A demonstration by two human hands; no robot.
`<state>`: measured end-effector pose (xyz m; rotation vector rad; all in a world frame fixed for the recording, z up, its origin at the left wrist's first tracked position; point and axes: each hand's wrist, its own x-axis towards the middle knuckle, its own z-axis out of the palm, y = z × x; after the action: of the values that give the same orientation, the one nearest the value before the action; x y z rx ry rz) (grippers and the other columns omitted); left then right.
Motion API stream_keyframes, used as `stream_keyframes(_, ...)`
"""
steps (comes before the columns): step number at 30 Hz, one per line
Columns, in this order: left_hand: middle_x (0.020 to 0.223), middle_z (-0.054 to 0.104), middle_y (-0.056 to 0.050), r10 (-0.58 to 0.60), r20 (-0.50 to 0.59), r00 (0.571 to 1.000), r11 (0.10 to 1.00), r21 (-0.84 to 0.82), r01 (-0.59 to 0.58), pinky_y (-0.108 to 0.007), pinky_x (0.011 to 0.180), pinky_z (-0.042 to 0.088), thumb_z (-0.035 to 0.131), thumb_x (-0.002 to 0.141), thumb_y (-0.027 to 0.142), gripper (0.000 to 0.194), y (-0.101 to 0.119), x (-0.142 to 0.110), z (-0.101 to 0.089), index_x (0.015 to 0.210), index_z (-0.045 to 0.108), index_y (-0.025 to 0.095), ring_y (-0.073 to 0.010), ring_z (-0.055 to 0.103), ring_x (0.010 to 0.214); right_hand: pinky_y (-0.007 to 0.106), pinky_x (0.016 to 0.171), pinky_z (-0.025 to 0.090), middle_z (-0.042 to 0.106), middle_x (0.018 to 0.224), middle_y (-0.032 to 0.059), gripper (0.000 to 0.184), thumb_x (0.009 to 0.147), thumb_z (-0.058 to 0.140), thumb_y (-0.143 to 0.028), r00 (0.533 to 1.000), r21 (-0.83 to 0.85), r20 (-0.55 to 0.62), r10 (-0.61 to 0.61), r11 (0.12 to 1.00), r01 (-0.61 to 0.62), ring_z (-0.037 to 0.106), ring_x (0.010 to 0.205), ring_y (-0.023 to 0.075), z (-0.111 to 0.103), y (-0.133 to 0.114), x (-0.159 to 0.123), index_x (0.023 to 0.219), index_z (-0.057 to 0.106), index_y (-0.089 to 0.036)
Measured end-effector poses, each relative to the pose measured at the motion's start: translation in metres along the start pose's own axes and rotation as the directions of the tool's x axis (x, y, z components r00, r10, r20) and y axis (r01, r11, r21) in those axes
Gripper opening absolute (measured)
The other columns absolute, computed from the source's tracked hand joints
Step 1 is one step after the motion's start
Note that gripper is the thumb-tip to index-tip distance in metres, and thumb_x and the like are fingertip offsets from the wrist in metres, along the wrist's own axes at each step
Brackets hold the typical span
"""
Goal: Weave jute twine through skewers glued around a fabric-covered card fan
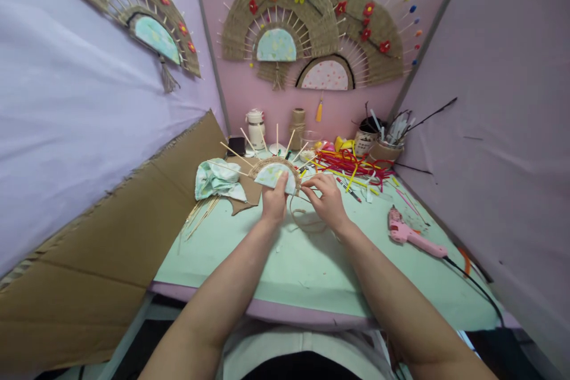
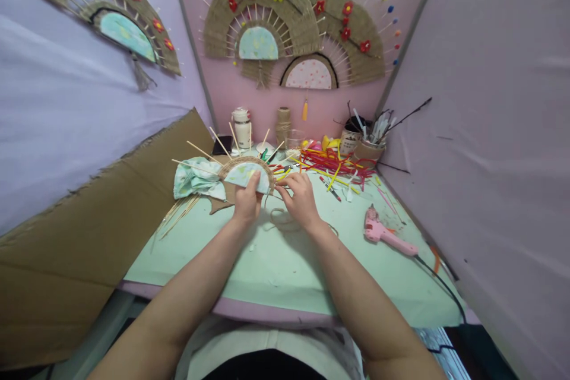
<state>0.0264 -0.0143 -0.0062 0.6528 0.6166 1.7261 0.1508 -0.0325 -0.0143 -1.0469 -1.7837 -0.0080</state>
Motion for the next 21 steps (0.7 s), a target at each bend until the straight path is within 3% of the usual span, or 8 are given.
stream_keyframes(4, 0.083, 0.067, 0.0, 0.013, -0.018, 1.0, 1.0, -0.017, -0.013, -0.022, 0.068, 0.051, 0.069, 0.07, 0.017, 0.02, 0.001, 0.0, 0.002, 0.088, 0.063, 0.021, -0.0121, 0.064, 0.074, 0.034, 0.079, 0.037, 0.06, 0.078, 0.003, 0.012, 0.085, 0.053, -0.022, 1.0, 0.008, 0.003, 0.024, 1.0, -0.024, 0.05, 0.082, 0.0195, 0.0, -0.002, 0.001, 0.074, 0.057, -0.02)
stream_keyframes(7, 0.09, 0.068, -0.001, 0.009, -0.086, 0.996, 0.999, -0.044, -0.013, -0.023, 0.07, 0.052, 0.069, 0.07, 0.017, 0.021, 0.002, 0.005, 0.0, 0.09, 0.063, 0.021, -0.0125, 0.065, 0.078, 0.033, 0.077, 0.036, 0.057, 0.077, 0.0026, 0.012, 0.084, 0.049, -0.022, 0.986, -0.003, -0.096, 0.139, 0.99, -0.14, 0.048, 0.079, 0.0189, -0.003, 0.003, 0.003, 0.073, 0.053, -0.02)
stream_keyframes(9, 0.092, 0.068, 0.0, 0.001, -0.135, 0.991, 0.998, -0.066, -0.011, -0.023, 0.07, 0.053, 0.069, 0.071, 0.017, 0.021, 0.003, 0.009, -0.002, 0.091, 0.063, 0.022, -0.0123, 0.065, 0.08, 0.032, 0.074, 0.036, 0.055, 0.075, 0.0019, 0.013, 0.084, 0.046, -0.024, 0.936, 0.037, -0.213, 0.278, 0.96, -0.277, 0.048, 0.077, 0.0183, -0.008, 0.011, 0.006, 0.073, 0.051, -0.02)
stream_keyframes(11, 0.092, 0.068, 0.0, 0.003, -0.165, 0.986, 0.996, -0.087, -0.017, -0.022, 0.069, 0.053, 0.069, 0.071, 0.017, 0.022, 0.005, 0.013, -0.004, 0.091, 0.063, 0.022, -0.012, 0.065, 0.081, 0.03, 0.071, 0.036, 0.054, 0.071, 0.0008, 0.016, 0.083, 0.04, -0.024, 0.857, 0.146, -0.301, 0.419, 0.908, -0.392, 0.048, 0.073, 0.0172, -0.015, 0.021, 0.009, 0.07, 0.049, -0.02)
stream_keyframes(13, 0.092, 0.068, 0.0, 0.018, -0.183, 0.983, 0.995, -0.096, -0.036, -0.022, 0.07, 0.053, 0.069, 0.071, 0.017, 0.022, 0.006, 0.016, -0.005, 0.091, 0.063, 0.023, -0.0117, 0.065, 0.081, 0.027, 0.066, 0.036, 0.052, 0.066, -0.0002, 0.022, 0.083, 0.036, -0.023, 0.793, 0.255, -0.343, 0.503, 0.863, -0.436, 0.048, 0.068, 0.0157, -0.023, 0.031, 0.012, 0.064, 0.046, -0.02)
stream_keyframes(16, 0.094, 0.068, 0.001, 0.033, -0.203, 0.979, 0.992, -0.111, -0.057, -0.022, 0.074, 0.053, 0.068, 0.072, 0.015, 0.023, 0.008, 0.016, -0.004, 0.092, 0.062, 0.024, -0.0113, 0.065, 0.084, 0.026, 0.06, 0.035, 0.048, 0.057, -0.0014, 0.031, 0.084, 0.035, -0.028, 0.748, 0.301, -0.375, 0.547, 0.835, -0.46, 0.044, 0.058, 0.0136, -0.03, 0.041, 0.014, 0.056, 0.043, -0.02)
stream_keyframes(19, 0.096, 0.068, 0.001, 0.028, -0.213, 0.977, 0.99, -0.131, -0.057, -0.021, 0.075, 0.053, 0.067, 0.072, 0.014, 0.024, 0.01, 0.015, -0.002, 0.093, 0.061, 0.025, -0.0109, 0.065, 0.086, 0.026, 0.057, 0.034, 0.046, 0.052, -0.0017, 0.038, 0.086, 0.036, -0.037, 0.737, 0.267, -0.355, 0.575, 0.818, -0.509, 0.043, 0.053, 0.0129, -0.031, 0.048, 0.013, 0.053, 0.043, -0.02)
stream_keyframes(21, 0.096, 0.068, 0.002, 0.013, -0.216, 0.976, 0.989, -0.14, -0.044, -0.021, 0.075, 0.053, 0.068, 0.072, 0.014, 0.026, 0.01, 0.015, -0.002, 0.095, 0.061, 0.025, -0.0106, 0.065, 0.084, 0.026, 0.058, 0.036, 0.05, 0.053, -0.0004, 0.036, 0.085, 0.04, -0.037, 0.771, 0.194, -0.258, 0.582, 0.813, -0.549, 0.046, 0.055, 0.0141, -0.028, 0.054, 0.011, 0.054, 0.048, -0.019)
